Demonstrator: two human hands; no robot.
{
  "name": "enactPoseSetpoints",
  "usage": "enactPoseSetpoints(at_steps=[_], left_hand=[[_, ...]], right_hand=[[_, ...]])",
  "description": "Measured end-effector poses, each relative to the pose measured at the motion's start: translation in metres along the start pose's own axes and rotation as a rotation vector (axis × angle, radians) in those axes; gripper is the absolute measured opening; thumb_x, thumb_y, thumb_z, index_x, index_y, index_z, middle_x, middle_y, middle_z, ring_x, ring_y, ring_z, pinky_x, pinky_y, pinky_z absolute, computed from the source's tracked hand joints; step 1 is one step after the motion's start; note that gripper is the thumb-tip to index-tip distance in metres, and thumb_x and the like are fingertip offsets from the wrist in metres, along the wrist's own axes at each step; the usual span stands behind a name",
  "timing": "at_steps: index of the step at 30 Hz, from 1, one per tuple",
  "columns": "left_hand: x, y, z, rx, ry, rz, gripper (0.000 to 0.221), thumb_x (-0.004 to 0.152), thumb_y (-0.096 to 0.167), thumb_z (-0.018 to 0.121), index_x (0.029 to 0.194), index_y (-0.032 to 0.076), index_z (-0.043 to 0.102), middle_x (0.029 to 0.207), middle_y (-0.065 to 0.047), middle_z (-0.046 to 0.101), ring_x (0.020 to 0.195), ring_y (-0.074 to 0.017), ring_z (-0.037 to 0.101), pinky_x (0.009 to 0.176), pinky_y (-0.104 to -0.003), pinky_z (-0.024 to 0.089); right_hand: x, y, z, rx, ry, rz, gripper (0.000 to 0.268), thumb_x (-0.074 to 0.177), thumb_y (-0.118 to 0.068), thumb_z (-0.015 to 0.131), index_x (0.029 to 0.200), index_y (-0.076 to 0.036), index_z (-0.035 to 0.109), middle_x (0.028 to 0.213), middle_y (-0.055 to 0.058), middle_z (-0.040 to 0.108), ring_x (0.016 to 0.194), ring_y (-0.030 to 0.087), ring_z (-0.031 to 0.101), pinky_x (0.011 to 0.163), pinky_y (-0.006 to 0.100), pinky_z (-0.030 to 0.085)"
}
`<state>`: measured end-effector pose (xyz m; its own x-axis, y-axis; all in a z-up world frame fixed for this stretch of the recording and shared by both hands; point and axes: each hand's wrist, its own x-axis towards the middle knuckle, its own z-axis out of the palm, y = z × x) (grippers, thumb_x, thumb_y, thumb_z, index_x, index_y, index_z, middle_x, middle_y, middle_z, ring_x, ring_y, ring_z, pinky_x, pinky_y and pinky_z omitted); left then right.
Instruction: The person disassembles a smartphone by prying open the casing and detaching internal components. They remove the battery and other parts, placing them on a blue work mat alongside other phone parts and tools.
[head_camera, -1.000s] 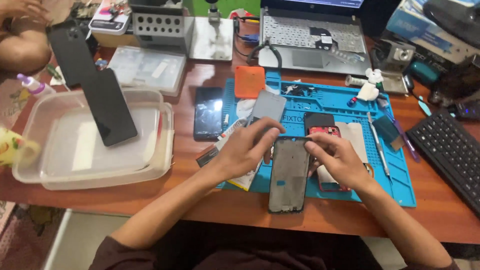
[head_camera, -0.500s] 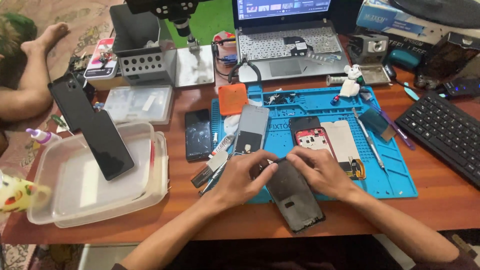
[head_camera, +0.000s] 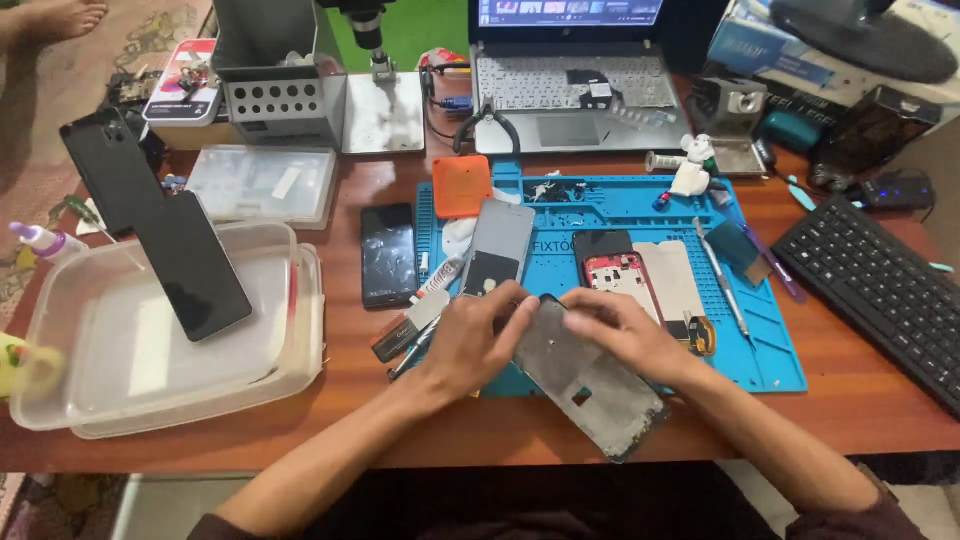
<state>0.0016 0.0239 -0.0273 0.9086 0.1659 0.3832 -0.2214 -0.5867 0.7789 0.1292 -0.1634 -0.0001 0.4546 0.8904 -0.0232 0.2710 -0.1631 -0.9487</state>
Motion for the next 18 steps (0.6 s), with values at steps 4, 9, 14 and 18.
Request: enactPoseSetpoints(at_steps=[4,9,14,18], left_hand=[[0.002,0.007,-0.006,0.014,-0.051,0.015,0.020,0.104,0.020,0.054,0.105,0.009,0.070,0.058,-0.013,0.070,0.047,-0.0291,0.069,0.045,-0.031,0.053],[0.003,0.018,-0.010,-0.134,-0.106,0.061,0.026,0.100,0.008,0.051,0.122,0.005,0.063,0.075,-0.016,0.075,0.054,-0.0272,0.073,0.053,-0.038,0.058],[0.000,0.010,-0.003,-0.062,-0.116,0.050,0.017,0.103,0.015,0.053,0.108,0.007,0.067,0.056,-0.013,0.069,0.047,-0.0281,0.069,0.047,-0.033,0.052],[-0.002,0.010,0.000,-0.029,-0.108,0.022,0.017,0.104,0.020,0.054,0.100,0.009,0.066,0.048,-0.011,0.063,0.041,-0.0230,0.064,0.043,-0.030,0.046]], right_hand=[[-0.005,-0.020,-0.005,-0.021,-0.030,0.017,0.030,0.094,-0.021,0.067,0.117,-0.005,0.078,0.069,0.010,0.073,0.064,0.019,0.062,0.067,0.038,0.055],[-0.009,-0.010,-0.010,-0.046,-0.034,0.042,0.034,0.095,-0.017,0.065,0.122,-0.001,0.076,0.061,0.005,0.061,0.060,0.015,0.052,0.059,0.033,0.047],[-0.011,-0.019,-0.010,-0.040,-0.110,0.030,0.038,0.094,-0.016,0.065,0.127,-0.002,0.075,0.056,0.006,0.064,0.052,0.014,0.052,0.052,0.031,0.047],[-0.009,-0.005,-0.012,-0.060,-0.189,0.039,0.041,0.094,-0.015,0.065,0.130,0.002,0.073,0.055,0.008,0.068,0.050,0.015,0.052,0.051,0.033,0.047]])
